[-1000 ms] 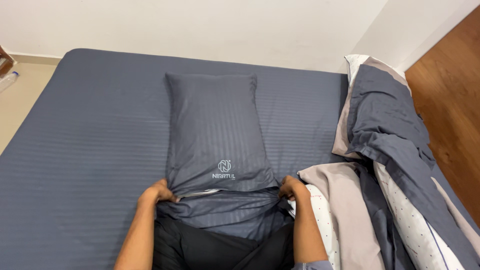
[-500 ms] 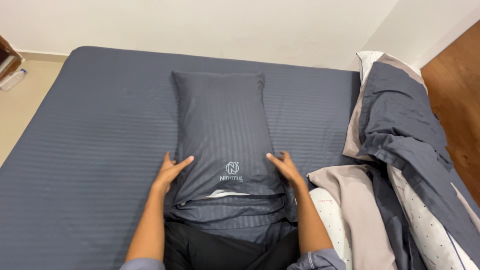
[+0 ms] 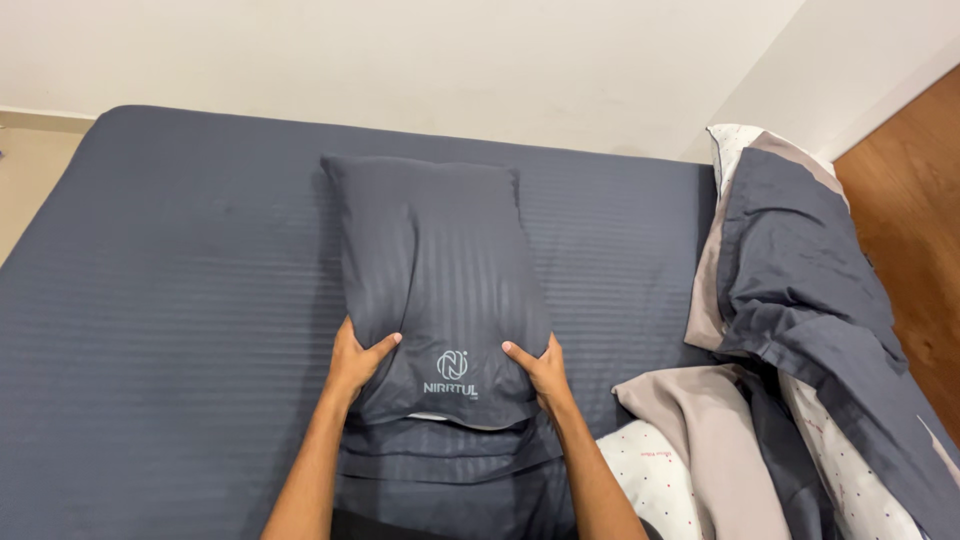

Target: The person inserts a pillow into a dark gray pillowcase, smoothing and adjusting the fabric to fit snugly. They then remove the pillowcase and place a light-colored pillowcase over a different pillow, tucking the edges in.

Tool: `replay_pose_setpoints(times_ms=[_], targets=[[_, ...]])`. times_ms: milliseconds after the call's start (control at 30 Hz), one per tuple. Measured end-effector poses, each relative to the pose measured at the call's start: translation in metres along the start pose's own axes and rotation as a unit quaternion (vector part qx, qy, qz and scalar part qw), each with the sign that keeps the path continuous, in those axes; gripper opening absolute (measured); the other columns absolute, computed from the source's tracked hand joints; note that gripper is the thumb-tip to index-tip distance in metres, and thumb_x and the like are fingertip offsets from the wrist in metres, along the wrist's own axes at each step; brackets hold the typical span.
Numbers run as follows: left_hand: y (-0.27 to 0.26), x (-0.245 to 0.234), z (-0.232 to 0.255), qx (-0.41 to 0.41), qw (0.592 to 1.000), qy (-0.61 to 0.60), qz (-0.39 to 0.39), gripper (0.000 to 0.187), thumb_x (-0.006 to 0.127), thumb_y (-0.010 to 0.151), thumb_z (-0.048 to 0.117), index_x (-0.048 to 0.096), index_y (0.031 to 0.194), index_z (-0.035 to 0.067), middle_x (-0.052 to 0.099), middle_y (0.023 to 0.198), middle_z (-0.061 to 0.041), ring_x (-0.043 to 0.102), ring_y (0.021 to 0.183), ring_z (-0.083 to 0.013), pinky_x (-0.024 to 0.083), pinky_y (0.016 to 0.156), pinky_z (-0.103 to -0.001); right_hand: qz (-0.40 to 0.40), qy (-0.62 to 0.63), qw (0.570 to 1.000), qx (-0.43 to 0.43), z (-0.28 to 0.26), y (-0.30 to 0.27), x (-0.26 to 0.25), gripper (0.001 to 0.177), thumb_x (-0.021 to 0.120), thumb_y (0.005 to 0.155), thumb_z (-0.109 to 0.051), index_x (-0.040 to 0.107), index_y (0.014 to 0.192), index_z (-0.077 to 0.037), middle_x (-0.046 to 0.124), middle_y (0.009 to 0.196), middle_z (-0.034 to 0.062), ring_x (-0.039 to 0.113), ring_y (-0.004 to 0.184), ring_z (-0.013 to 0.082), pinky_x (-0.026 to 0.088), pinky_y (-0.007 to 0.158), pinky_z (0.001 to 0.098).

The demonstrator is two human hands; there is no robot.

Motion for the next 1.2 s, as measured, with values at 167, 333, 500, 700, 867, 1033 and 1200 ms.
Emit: replay_pose_setpoints(times_ms=[167,333,500,700,867,1033,1200], targets=[[0.007,-0.003,0.023,0.065,0.995,0.059,0.046,0.092,0.089,0.072,0.022,0.041,0.148,-0.001,0.048,0.149,-0.023,0.05,0.137,-0.0354,0.043,0.109,-0.043,0.005,-0.01,0.998,-0.056,-0.015,0.013,-0.01,0.082,0.082,0.078,-0.02,0.043,0.147,0.002,0.061,0.135,0.0182,0.06,0.124,0.0271,0.05,0.102,0.0385],[0.009,-0.017,-0.026,-0.11,0.99,0.076,0.047,0.117,0.089,0.073,0.036,0.02,0.163,0.004,0.036,0.158,-0.026,0.04,0.145,-0.0372,0.039,0.114,-0.045,0.017,-0.346,0.937,0.044,0.028,0.031,-0.049,0.123,0.097,0.072,-0.035,0.017,0.159,0.001,0.036,0.156,0.0281,0.039,0.143,0.0366,0.037,0.115,0.043],[-0.014,-0.024,-0.071,-0.214,0.968,0.112,-0.073,0.123,0.097,0.059,0.029,0.03,0.159,0.003,0.049,0.155,-0.024,0.049,0.144,-0.0354,0.041,0.118,-0.042,-0.023,-0.522,0.823,0.222,0.062,0.012,-0.086,0.148,0.101,0.06,-0.035,-0.001,0.162,-0.003,0.027,0.162,0.0272,0.046,0.141,0.0407,0.046,0.11,0.0453],[-0.031,-0.041,-0.124,-0.277,0.916,0.244,-0.158,0.114,0.094,0.065,0.008,0.031,0.159,0.007,0.048,0.156,-0.021,0.043,0.148,-0.0346,0.035,0.122,-0.042,-0.094,-0.59,0.76,0.255,0.11,0.006,-0.118,0.117,0.081,0.076,-0.02,0.006,0.163,-0.001,0.064,0.132,0.0248,0.07,0.117,0.0341,0.056,0.095,0.0411],[-0.042,-0.073,-0.146,-0.28,0.924,0.211,-0.149,0.104,0.093,0.066,0.011,0.038,0.155,0.002,0.054,0.151,-0.026,0.049,0.144,-0.0379,0.039,0.119,-0.044,-0.114,-0.628,0.733,0.233,0.09,-0.003,-0.134,0.082,0.079,0.082,-0.016,0.035,0.149,0.003,0.071,0.122,0.0249,0.07,0.114,0.0343,0.058,0.091,0.0408],[-0.054,-0.08,-0.137,-0.254,0.913,0.297,-0.119,0.095,0.098,0.064,0.015,0.05,0.144,-0.002,0.061,0.143,-0.023,0.058,0.136,-0.0352,0.048,0.114,-0.042,-0.057,-0.692,0.701,0.163,0.045,-0.032,-0.099,0.066,0.077,0.083,-0.018,0.044,0.139,-0.009,0.064,0.134,0.0128,0.063,0.125,0.032,0.053,0.098,0.0439],[-0.08,-0.079,-0.048,-0.232,0.865,0.435,-0.09,0.096,0.098,0.068,0.028,0.047,0.145,0.003,0.061,0.141,-0.021,0.056,0.137,-0.0344,0.047,0.113,-0.044,-0.127,-0.566,0.794,-0.181,-0.02,-0.068,-0.001,0.038,0.075,0.084,-0.026,0.065,0.119,-0.013,0.067,0.123,0.0084,0.062,0.121,0.0279,0.054,0.1,0.04]])
Point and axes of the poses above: each hand's wrist, its own y-axis towards the middle knuckle, its own x-axis out of the palm, z = x × y, the point moved 8 cm from there along y, towards the middle knuckle
